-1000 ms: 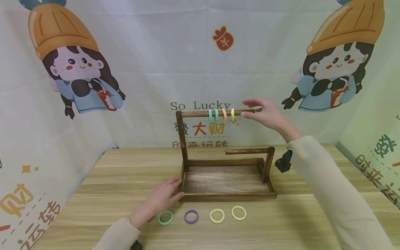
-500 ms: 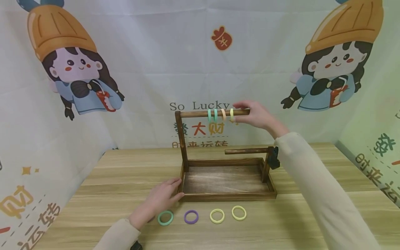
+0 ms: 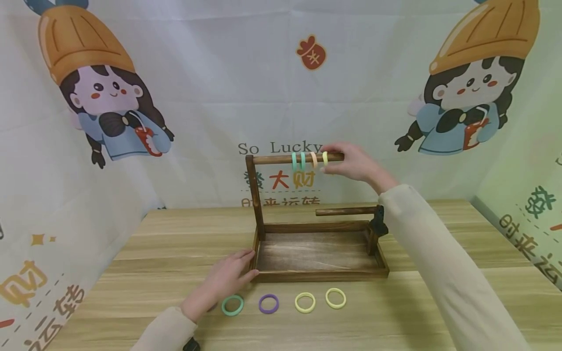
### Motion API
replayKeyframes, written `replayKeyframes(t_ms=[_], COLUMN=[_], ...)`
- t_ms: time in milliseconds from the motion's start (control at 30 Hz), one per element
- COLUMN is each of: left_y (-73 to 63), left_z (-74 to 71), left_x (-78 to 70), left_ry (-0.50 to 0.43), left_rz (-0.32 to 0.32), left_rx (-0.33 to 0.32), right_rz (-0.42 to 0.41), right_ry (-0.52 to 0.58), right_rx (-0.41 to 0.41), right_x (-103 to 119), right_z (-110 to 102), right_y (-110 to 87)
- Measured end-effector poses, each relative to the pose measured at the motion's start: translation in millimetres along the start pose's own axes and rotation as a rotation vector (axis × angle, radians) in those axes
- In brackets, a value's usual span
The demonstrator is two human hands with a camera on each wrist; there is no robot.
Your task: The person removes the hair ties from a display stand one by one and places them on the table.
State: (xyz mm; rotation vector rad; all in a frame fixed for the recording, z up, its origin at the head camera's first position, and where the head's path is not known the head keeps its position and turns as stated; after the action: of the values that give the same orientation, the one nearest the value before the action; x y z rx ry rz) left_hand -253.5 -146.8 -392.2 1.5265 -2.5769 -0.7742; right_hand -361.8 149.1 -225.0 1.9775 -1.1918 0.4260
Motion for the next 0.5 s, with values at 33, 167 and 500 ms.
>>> replayKeyframes(t_ms=[33, 167, 500], left_y=[0.0, 0.0, -0.1], left_z=[-0.2, -0.8, -2.3], left_x=[-0.1, -0.6, -1.8], left_ry=[0.0, 0.002, 0.001], left_rz=[0.0, -0.001, -0.002], left_rx=[0.001, 0.005, 0.004], right_rz=[0.003, 0.007, 0.011], right_ry=[0.005, 0.007, -0.017], right_rx=[-0.001, -0.029, -0.106], right_x=[0, -3, -15], right_z=[0, -1, -11], right_y=[-0.4, -1.8, -7.3])
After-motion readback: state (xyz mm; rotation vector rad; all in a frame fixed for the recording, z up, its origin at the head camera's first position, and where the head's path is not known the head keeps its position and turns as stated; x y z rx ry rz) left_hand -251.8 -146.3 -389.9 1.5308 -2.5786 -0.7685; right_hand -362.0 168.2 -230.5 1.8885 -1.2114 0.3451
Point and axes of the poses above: each hand's wrist, its own y-axis towards the middle knuckle, its own z-axis out of the palm, x = y × z, the point moved 2 cm from there along y, towards the middle knuckle, and after that the axes turned 13 degrees about -x, right-handed, at the moved point
